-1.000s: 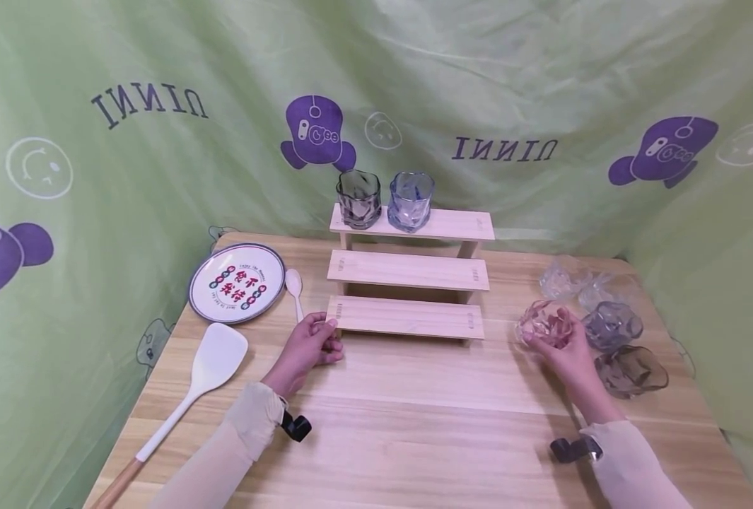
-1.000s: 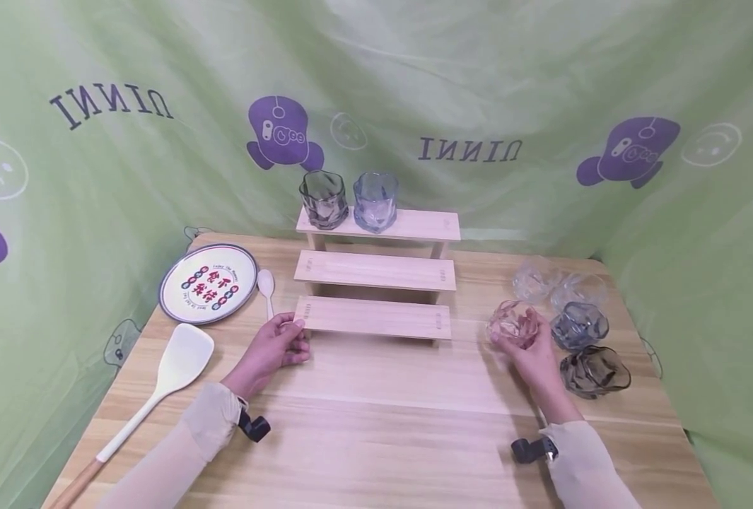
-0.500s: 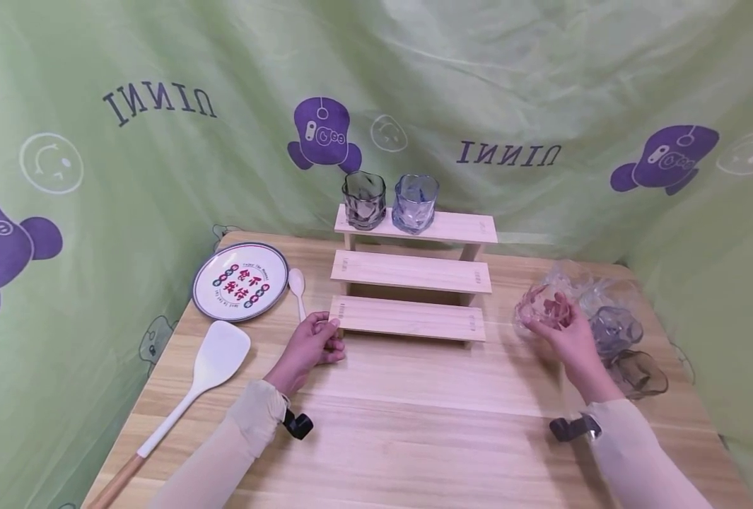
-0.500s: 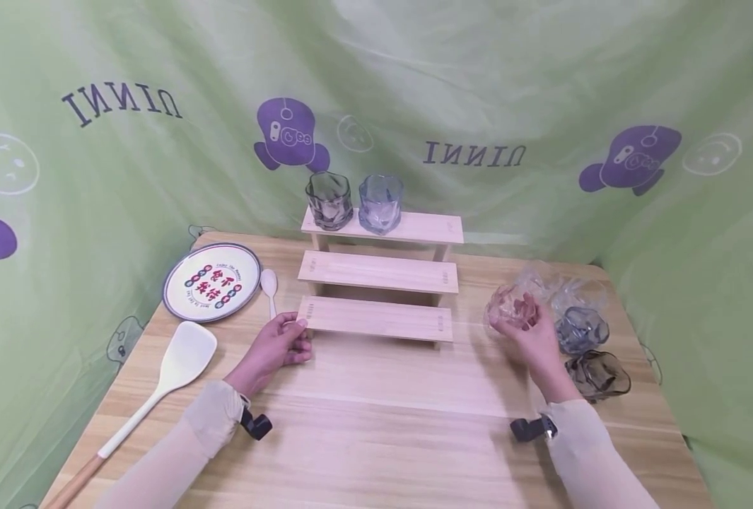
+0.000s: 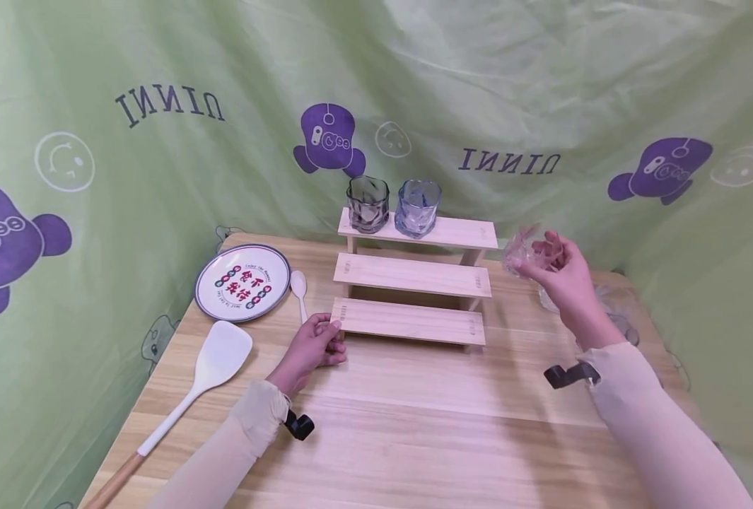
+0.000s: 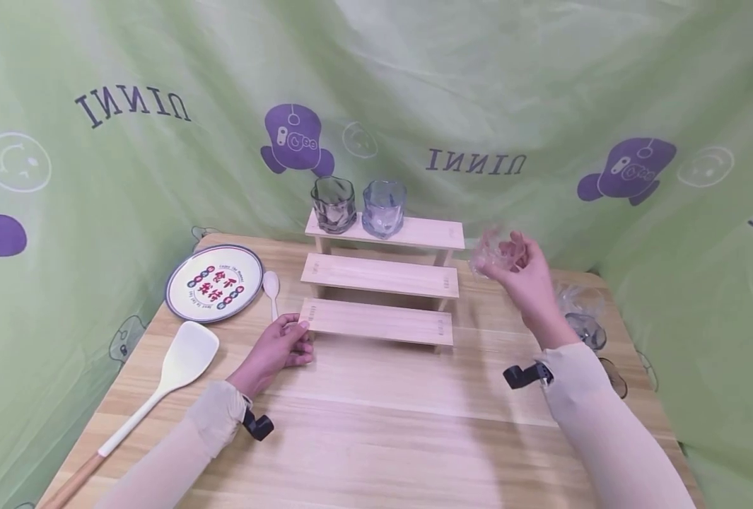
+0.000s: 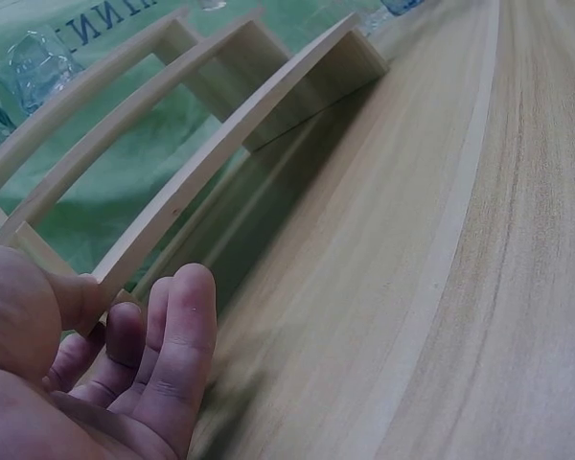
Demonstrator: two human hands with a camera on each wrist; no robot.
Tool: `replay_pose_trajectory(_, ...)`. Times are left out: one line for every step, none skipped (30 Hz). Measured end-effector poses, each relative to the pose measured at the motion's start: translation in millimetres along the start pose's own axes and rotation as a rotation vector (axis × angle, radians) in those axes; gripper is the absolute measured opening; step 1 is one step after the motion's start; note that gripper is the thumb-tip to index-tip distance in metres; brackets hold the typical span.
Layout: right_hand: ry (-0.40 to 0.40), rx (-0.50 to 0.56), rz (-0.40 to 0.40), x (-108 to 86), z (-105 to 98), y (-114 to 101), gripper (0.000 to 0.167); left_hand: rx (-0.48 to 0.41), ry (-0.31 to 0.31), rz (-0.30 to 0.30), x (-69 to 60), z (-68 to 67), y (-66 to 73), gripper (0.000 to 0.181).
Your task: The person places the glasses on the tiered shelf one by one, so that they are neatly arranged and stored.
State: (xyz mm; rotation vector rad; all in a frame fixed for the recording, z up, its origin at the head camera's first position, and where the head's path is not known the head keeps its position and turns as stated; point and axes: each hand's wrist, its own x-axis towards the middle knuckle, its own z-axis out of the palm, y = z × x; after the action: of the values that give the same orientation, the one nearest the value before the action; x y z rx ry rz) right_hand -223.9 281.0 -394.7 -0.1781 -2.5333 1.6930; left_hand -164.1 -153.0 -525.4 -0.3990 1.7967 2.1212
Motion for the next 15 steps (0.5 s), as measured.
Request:
replay_pose_trajectory(-0.002,-0.002,-0.011,2.5,1,-5,0.096,0.001,-0.001,0.000,-0.1,-0.1,-0.2,0.042)
replay_pose_trajectory(-0.003,0.001,-0.020,5.0,3,-10,0.097,0.000,-0.001,-0.001,-0.2,-0.2,-0.3,0.042)
replay_pose_trajectory(-0.001,-0.001,-0.028,7.3,4,-15,0.097,0.002,-0.003,0.002,-0.3,-0.4,-0.6,0.042)
replay_pose_trajectory(0.002,0.005,-0.035,9.6,5,-18,0.096,0.001,-0.005,0.004,-0.1,-0.4,-1.0,0.041)
replay_pose_trajectory(0.004,0.013,-0.038,11.4,6,-22,0.095,0.002,-0.006,0.005,-0.3,-0.4,-1.1,0.041)
replay_pose_trajectory(0.006,0.013,-0.039,12.9,7,-25,0.094,0.000,-0.007,0.002,-0.4,-0.3,-1.2,0.040)
replay_pose_trajectory(0.005,0.018,-0.041,14.0,8,-28,0.093,0.000,-0.009,0.001,-0.7,-0.4,-1.6,0.039)
replay_pose_trajectory(0.001,0.024,-0.043,15.4,9,-30,0.093,-0.001,-0.011,0.002,-1.0,-0.3,-1.7,0.039)
replay_pose_trajectory(-0.005,0.027,-0.047,16.7,11,-33,0.093,-0.001,-0.014,0.004,-1.1,-0.2,-2.0,0.038)
replay_pose_trajectory(-0.013,0.029,-0.050,18.0,13,-36,0.094,-0.003,-0.014,0.005,-1.4,-0.1,-2.0,0.038)
replay_pose_trajectory(-0.022,0.032,-0.055,19.2,15,-39,0.095,-0.003,-0.016,0.005,-1.4,0.0,-2.1,0.038)
replay_pose_trajectory(-0.031,0.031,-0.061,21.3,17,-42,0.096,-0.004,-0.017,0.009,-1.2,0.2,-2.2,0.038)
replay_pose_trajectory(-0.040,0.034,-0.068,23.6,20,-44,0.097,-0.006,-0.018,0.013,-1.1,0.5,-2.3,0.037)
replay_pose_trajectory(-0.049,0.033,-0.075,26.2,24,-47,0.098,-0.011,-0.018,0.016,-1.0,0.9,-2.4,0.037)
replay_pose_trajectory(-0.056,0.035,-0.078,28.6,27,-50,0.099,-0.016,-0.017,0.017,-0.9,1.3,-2.6,0.036)
